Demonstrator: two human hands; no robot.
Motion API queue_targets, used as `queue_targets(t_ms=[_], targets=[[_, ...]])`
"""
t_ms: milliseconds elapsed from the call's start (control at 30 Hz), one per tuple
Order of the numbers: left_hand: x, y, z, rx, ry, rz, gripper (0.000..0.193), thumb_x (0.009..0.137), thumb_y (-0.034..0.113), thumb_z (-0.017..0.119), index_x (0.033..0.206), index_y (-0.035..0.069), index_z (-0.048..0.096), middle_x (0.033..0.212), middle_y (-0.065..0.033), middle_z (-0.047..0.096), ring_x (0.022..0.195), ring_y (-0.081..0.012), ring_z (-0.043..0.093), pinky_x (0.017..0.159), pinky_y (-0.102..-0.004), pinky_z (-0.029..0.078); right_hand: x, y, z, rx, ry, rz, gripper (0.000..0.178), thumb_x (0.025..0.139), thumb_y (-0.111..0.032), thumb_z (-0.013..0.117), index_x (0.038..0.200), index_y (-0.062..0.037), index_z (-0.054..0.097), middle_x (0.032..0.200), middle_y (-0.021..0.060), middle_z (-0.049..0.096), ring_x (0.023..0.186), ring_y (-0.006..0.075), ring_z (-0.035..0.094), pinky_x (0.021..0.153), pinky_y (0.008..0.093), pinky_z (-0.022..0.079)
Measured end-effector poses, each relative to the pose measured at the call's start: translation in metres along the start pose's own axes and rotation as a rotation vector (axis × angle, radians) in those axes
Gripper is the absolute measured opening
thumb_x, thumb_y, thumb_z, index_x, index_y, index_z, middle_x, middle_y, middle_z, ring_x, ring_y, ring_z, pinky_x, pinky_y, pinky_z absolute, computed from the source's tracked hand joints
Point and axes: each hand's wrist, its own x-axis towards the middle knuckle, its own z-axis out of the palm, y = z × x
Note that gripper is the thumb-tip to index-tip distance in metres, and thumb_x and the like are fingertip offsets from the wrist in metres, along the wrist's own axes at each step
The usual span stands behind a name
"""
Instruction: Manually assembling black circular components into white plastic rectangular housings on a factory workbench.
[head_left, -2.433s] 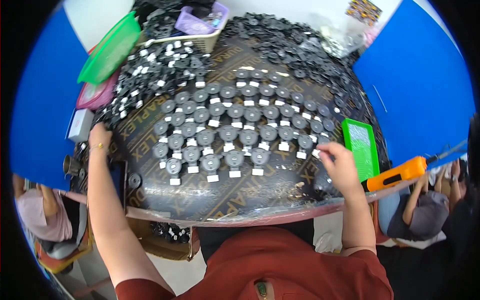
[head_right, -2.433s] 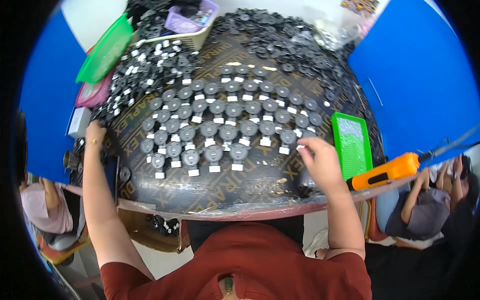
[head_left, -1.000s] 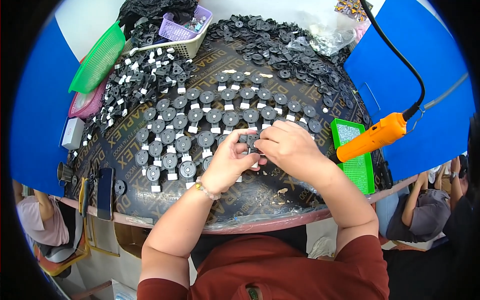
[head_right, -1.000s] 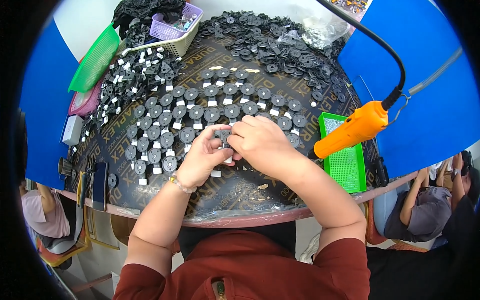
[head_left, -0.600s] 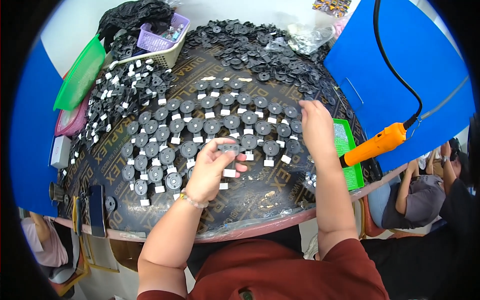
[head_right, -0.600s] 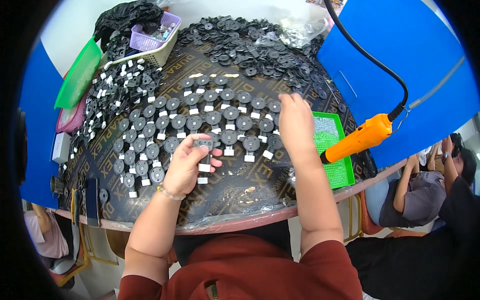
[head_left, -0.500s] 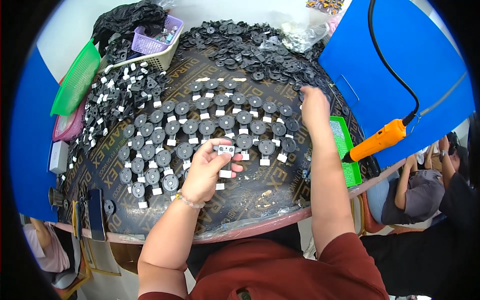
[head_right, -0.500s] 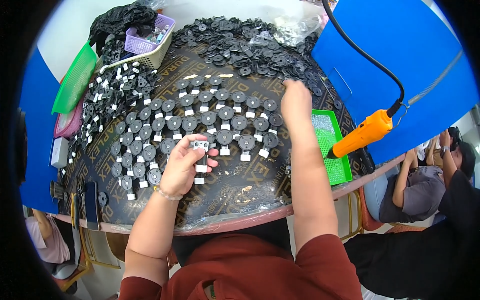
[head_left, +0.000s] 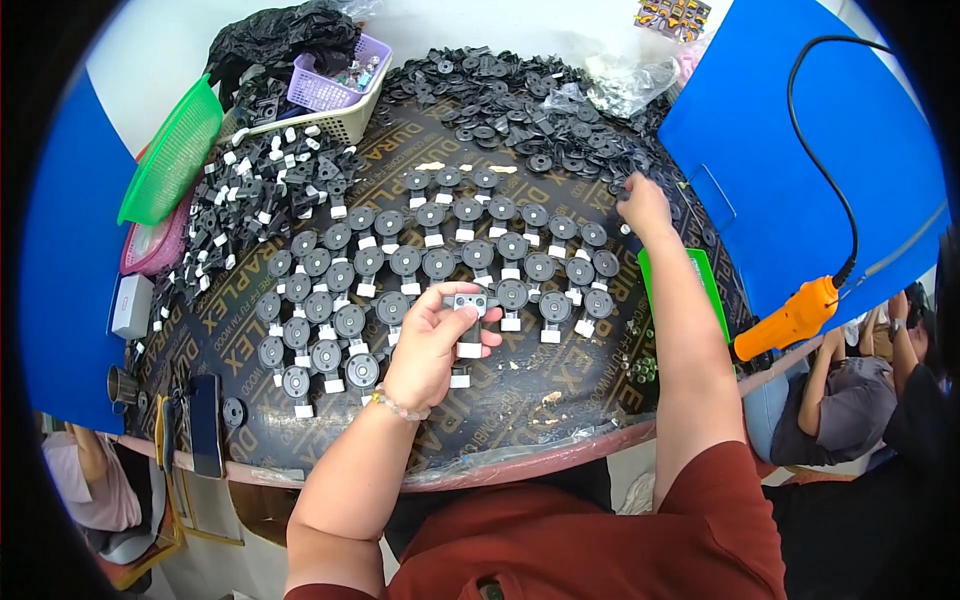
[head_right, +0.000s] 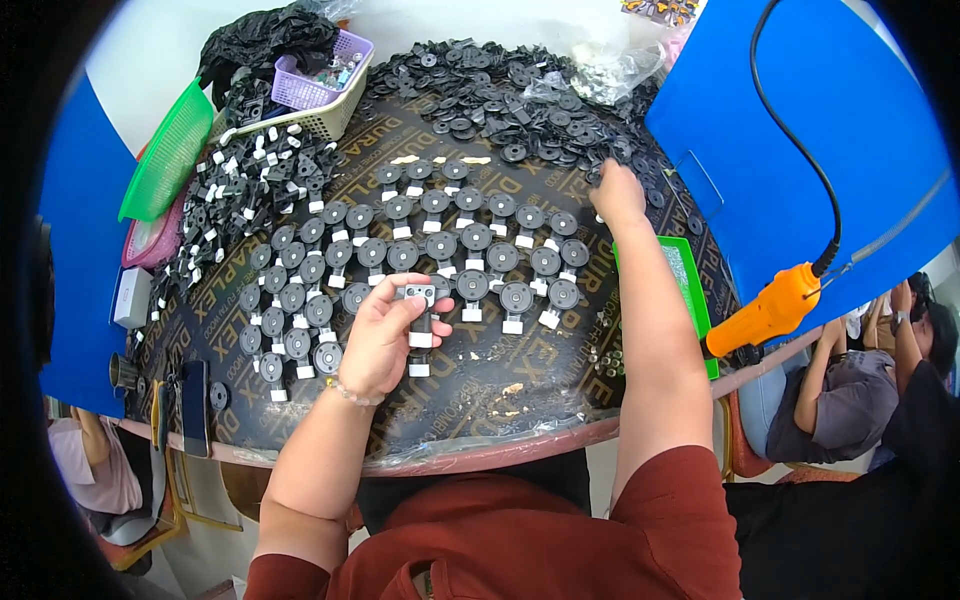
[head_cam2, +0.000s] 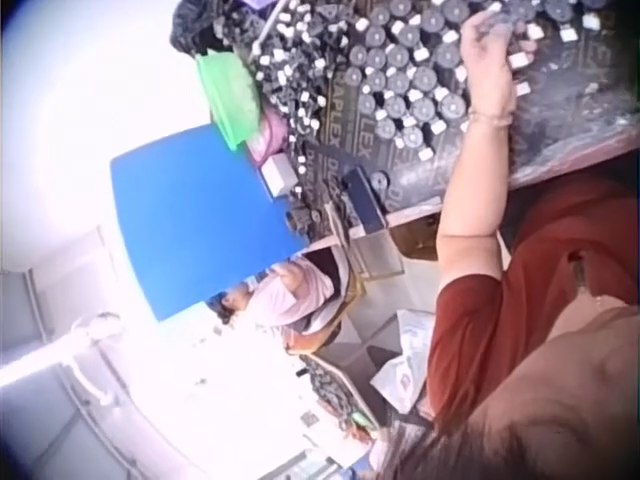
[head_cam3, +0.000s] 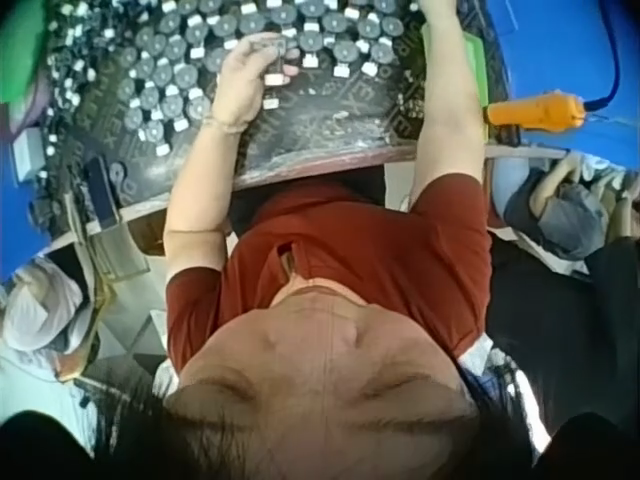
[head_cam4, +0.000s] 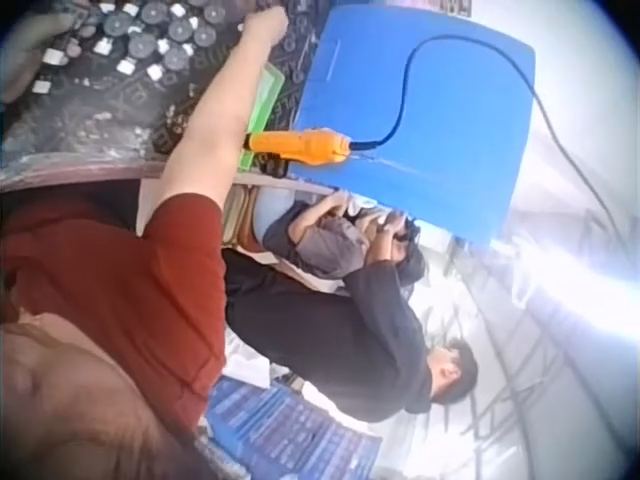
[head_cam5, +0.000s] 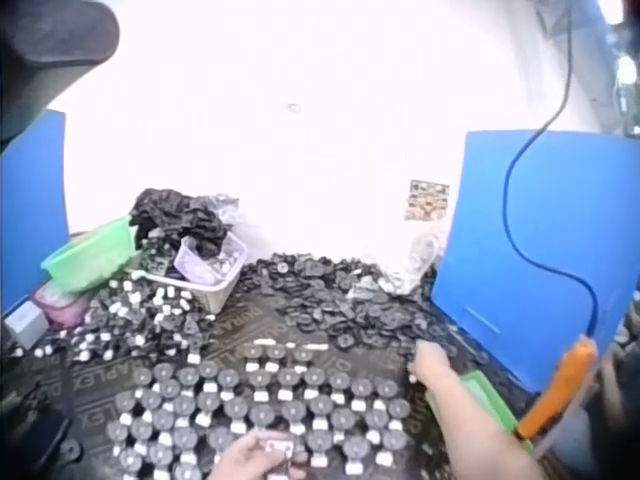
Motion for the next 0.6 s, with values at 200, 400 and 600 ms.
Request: queue_targets(t_ms=[200,400,600], targets=[[0.001,0.002,-0.001,-0.042,0.018,0.059,0.029,0.097,0.012,0.057,0.126,0.006,0.052,0.109,-0.0191,0.067,0.079,-0.0205,0.069,0.069,-0.0300,0.056,-0.087,-0.114,-0.060,0.491,0.098,-0.532,0.053,0.071,-0.004,0.076,0.120,-0.0039,0.058,0.115,0.0174,0.060,0.109,0.0349,0.059,0.095,0.0400,0.049],[-0.001,0.002,0.001,-0.175,-0.048,0.077,0.036,0.102,0.015,0.039,0.135,0.001,0.045,0.113,-0.0195,0.065,0.094,-0.0274,0.068,0.083,-0.0385,0.056,-0.168,-0.149,-0.086,0.565,0.054,-0.780,0.053,0.071,-0.003,0.075,0.121,-0.0020,0.057,0.112,0.0165,0.059,0.106,0.0358,0.058,0.092,0.0429,0.048],[-0.002,-0.003,0.001,-0.231,-0.096,0.072,0.034,0.104,0.016,0.041,0.135,0.004,0.046,0.113,-0.0150,0.064,0.098,-0.0243,0.067,0.086,-0.0395,0.056,-0.187,-0.149,-0.076,0.731,0.031,-0.676,0.046,0.071,-0.008,0.079,0.114,-0.0027,0.062,0.109,0.0160,0.061,0.103,0.0343,0.060,0.090,0.0413,0.049]])
